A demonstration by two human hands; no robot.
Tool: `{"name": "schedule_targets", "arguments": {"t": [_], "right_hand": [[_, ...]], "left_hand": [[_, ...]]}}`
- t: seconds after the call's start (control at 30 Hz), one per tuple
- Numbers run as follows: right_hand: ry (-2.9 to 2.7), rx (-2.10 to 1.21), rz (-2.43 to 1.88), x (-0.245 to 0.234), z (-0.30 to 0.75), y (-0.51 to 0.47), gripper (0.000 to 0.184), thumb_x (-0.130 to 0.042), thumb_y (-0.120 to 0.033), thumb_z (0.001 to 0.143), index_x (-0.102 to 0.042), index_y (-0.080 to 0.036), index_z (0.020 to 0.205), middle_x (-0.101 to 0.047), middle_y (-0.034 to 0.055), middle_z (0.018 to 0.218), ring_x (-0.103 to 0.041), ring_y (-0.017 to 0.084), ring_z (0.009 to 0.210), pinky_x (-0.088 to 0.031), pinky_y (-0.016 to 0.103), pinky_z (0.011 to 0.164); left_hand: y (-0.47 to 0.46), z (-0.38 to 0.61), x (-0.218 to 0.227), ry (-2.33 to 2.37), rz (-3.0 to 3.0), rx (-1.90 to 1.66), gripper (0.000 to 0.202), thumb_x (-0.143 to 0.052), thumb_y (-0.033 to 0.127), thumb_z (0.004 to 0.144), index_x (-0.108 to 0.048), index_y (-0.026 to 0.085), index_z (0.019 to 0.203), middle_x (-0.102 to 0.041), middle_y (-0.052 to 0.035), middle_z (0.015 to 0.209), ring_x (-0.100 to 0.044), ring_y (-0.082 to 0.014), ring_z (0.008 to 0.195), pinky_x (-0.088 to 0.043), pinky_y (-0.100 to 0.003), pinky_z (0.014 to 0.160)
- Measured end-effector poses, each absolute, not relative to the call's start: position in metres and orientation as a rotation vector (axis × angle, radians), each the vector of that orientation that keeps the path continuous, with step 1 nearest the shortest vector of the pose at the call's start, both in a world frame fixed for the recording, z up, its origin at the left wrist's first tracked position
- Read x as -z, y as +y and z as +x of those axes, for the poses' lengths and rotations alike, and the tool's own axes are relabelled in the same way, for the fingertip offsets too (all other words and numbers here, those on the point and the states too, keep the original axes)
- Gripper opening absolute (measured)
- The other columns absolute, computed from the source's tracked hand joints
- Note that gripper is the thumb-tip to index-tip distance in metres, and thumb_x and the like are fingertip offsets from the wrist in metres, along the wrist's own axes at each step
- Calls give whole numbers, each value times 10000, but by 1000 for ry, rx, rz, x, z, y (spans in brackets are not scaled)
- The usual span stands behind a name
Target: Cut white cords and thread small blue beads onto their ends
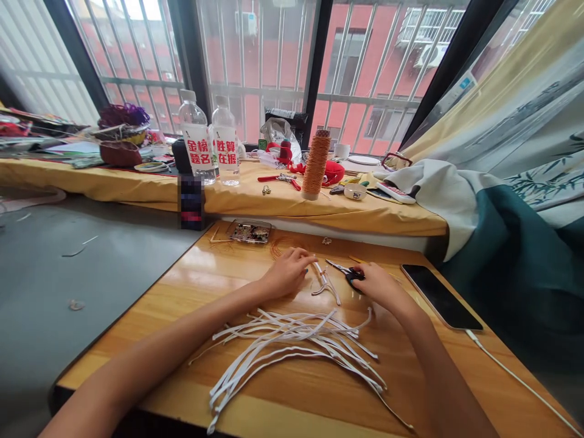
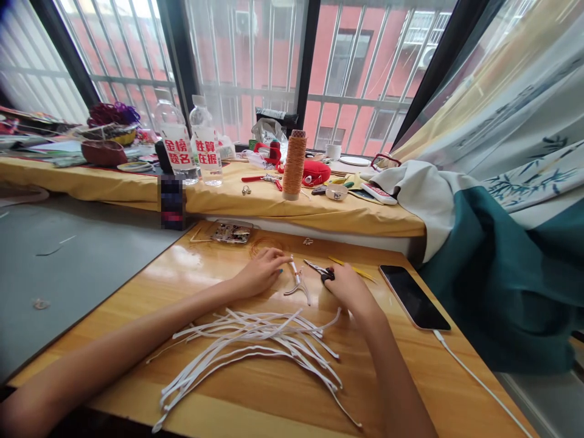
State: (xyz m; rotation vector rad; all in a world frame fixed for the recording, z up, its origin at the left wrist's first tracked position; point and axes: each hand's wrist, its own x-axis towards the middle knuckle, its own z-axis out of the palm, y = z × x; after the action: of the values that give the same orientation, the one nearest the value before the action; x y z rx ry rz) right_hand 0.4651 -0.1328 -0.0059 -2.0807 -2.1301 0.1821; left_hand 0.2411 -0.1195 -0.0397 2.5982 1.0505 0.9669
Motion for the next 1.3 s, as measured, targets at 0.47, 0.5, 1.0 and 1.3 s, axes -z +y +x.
{"name": "schedule_targets", "arguments": {"t": [0.47, 0.5, 1.0, 1.3], "right_hand": [[-2071, -307, -2121, 6, 471, -133, 173, -527, -197, 677, -593, -146, 829, -585, 97, 876, -550, 167, 742, -349, 222, 595], [-2083, -330, -2116, 5, 471, -134, 134, -536, -179, 652, -598, -165, 770, -601, 66, 790, -548, 156, 685, -335, 219, 558], [-1225, -1503, -1173, -12, 422, -148, 299, -655, -358, 539, -506, -149, 693, -511, -33, 581, -213, -6, 358, -138, 166, 353], [-1103, -1922, -1093, 4, 367, -173, 479, -664, -563, 483, -492, -157, 668, -494, -35, 553, -240, 0, 350, -141, 134, 287]], "left_hand": [[-112, 238, 41, 1055, 2316, -1054, 133, -380, 165, 795, -513, 163, 798, -533, -21, 689, -469, -138, 696, -329, -288, 747], [-109, 236, 41, 1099, 2161, -1129, 140, -359, 178, 804, -499, 163, 811, -502, -2, 648, -450, -121, 633, -340, -257, 679], [-104, 219, 45, 975, 1307, -1311, 194, -425, 320, 780, -424, 160, 671, -352, 67, 475, -282, -42, 391, -195, -158, 376], [-102, 216, 41, 950, 1101, -1454, 49, -366, 224, 809, -376, 176, 813, -416, 63, 575, -335, -26, 381, -224, -147, 364]]}}
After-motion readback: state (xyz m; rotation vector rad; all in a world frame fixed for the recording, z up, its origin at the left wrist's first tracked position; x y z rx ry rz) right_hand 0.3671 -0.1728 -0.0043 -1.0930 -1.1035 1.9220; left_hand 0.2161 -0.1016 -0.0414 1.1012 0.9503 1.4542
